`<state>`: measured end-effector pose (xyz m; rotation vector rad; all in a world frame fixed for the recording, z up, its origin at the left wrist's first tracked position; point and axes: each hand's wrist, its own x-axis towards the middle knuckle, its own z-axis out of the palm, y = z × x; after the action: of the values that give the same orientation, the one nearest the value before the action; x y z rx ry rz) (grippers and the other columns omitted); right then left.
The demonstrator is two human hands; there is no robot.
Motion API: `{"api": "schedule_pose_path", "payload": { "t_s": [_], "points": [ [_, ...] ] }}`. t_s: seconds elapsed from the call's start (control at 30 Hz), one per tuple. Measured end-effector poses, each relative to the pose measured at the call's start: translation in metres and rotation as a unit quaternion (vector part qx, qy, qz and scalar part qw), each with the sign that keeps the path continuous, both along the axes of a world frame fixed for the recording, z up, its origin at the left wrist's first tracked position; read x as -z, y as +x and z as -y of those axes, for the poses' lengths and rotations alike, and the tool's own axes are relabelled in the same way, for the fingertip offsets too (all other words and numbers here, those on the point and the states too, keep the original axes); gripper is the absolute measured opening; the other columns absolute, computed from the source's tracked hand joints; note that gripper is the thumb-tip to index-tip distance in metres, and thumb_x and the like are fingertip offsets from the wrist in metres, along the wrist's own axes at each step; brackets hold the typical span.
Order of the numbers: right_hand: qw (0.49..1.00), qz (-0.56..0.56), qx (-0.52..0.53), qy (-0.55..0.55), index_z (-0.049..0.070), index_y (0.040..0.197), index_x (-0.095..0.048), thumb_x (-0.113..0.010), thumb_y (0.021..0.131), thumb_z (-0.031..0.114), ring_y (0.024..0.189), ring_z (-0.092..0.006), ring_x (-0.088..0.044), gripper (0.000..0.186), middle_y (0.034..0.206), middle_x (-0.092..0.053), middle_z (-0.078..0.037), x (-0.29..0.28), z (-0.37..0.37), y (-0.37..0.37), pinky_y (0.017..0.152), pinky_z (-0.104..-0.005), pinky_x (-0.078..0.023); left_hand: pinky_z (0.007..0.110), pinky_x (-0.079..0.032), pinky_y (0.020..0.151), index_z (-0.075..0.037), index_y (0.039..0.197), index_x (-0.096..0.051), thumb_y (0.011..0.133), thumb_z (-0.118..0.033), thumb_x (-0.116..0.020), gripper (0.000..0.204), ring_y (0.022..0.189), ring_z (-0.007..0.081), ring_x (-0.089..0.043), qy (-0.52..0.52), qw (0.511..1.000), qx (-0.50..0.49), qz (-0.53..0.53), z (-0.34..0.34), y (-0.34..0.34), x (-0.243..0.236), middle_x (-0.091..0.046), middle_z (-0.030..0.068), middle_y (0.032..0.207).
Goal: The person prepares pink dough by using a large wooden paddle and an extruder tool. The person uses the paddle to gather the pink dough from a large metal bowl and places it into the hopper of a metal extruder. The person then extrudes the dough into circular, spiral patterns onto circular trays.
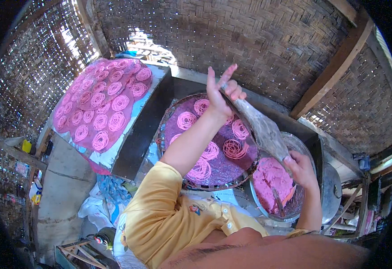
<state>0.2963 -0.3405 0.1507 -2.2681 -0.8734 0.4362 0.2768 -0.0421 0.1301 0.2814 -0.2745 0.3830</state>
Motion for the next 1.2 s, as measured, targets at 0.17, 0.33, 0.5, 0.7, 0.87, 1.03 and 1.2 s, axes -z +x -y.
{"api": "schedule_pose_path", "payload": {
  "t_s": [0.17, 0.33, 0.5, 0.7, 0.87, 1.03, 1.2],
  "points": [
    [1.0, 0.001, -0.011, 0.018, -0.001, 0.094, -0.06, -0.055, 0.077, 0.034, 0.064, -0.0145, -0.055, 0.039, 0.068, -0.06, -0.01, -0.002, -0.022, -0.004, 0.061, -0.0298, -0.044, 0.026, -0.032, 0.046, -0.011, 0.105, -0.056, 0.081, -0.062, -0.029, 0.062, 0.036, 0.0075, -0.027, 0.008, 0.999, -0.031, -0.004, -0.018, -0.01, -0.021, -0.026, -0.0075, 0.041],
    [0.998, -0.061, -0.012, 0.028, -0.002, 0.093, -0.059, -0.055, 0.078, 0.032, 0.063, -0.0101, -0.05, 0.037, 0.067, -0.057, -0.005, 0.004, -0.005, -0.014, 0.059, -0.0266, -0.042, 0.026, -0.032, 0.046, -0.012, 0.103, -0.057, 0.081, -0.062, -0.03, 0.061, 0.035, 0.0085, -0.027, 0.015, 0.999, -0.016, -0.044, 0.001, -0.024, -0.009, -0.026, -0.0066, 0.041],
    [0.999, -0.033, 0.007, 0.042, -0.002, 0.091, -0.059, -0.056, 0.078, 0.033, 0.063, -0.0094, -0.048, 0.037, 0.066, -0.056, -0.004, 0.01, 0.01, -0.015, 0.059, -0.0268, -0.041, 0.025, -0.032, 0.045, -0.012, 0.102, -0.057, 0.081, -0.062, -0.031, 0.06, 0.033, 0.0086, -0.027, -0.017, 0.998, 0.01, -0.059, 0.018, -0.01, 0.002, -0.023, -0.0072, 0.039],
    [1.0, -0.026, -0.002, 0.004, 0.001, 0.088, -0.059, -0.055, 0.077, 0.035, 0.069, -0.0222, -0.054, 0.036, 0.07, -0.058, -0.011, 0.02, 0.014, -0.014, 0.068, -0.0327, -0.041, 0.036, -0.038, 0.081, -0.008, 0.12, -0.047, 0.077, -0.071, -0.018, 0.082, 0.085, 0.0214, -0.051, 0.194, 0.946, 0.23, -0.118, 0.019, 0.013, 0.044, -0.056, 0.0084, 0.09],
    [1.0, -0.002, 0.003, 0.018, 0.002, 0.084, -0.059, -0.053, 0.078, 0.037, 0.07, -0.0304, -0.056, 0.035, 0.071, -0.059, -0.014, 0.037, 0.016, -0.006, 0.072, -0.0373, -0.041, 0.03, -0.033, 0.088, -0.009, 0.111, -0.054, 0.087, -0.051, -0.035, 0.052, 0.098, 0.0184, -0.049, 0.521, 0.79, 0.13, -0.297, 0.059, 0.012, 0.099, -0.057, 0.0046, 0.106],
    [0.997, -0.057, 0.045, 0.024, 0.001, 0.082, -0.058, -0.054, 0.079, 0.038, 0.064, -0.0219, -0.055, 0.038, 0.067, -0.058, -0.012, 0.038, 0.01, -0.006, 0.063, -0.0339, -0.042, 0.031, -0.03, 0.092, -0.008, 0.114, -0.051, 0.088, -0.046, -0.034, 0.049, 0.101, 0.0178, -0.048, 0.541, 0.784, 0.19, -0.24, 0.048, 0.006, 0.111, -0.055, 0.0051, 0.111],
    [0.991, -0.033, 0.071, 0.106, 0.0, 0.08, -0.057, -0.054, 0.079, 0.038, 0.06, -0.0166, -0.05, 0.038, 0.065, -0.056, -0.01, 0.055, 0.015, 0.001, 0.058, -0.0313, -0.041, 0.035, -0.027, 0.096, -0.005, 0.117, -0.045, 0.088, -0.048, -0.026, 0.056, 0.108, 0.0234, -0.044, 0.643, 0.683, 0.174, -0.3, 0.026, 0.009, 0.139, -0.049, 0.0107, 0.118]
  ]
}}
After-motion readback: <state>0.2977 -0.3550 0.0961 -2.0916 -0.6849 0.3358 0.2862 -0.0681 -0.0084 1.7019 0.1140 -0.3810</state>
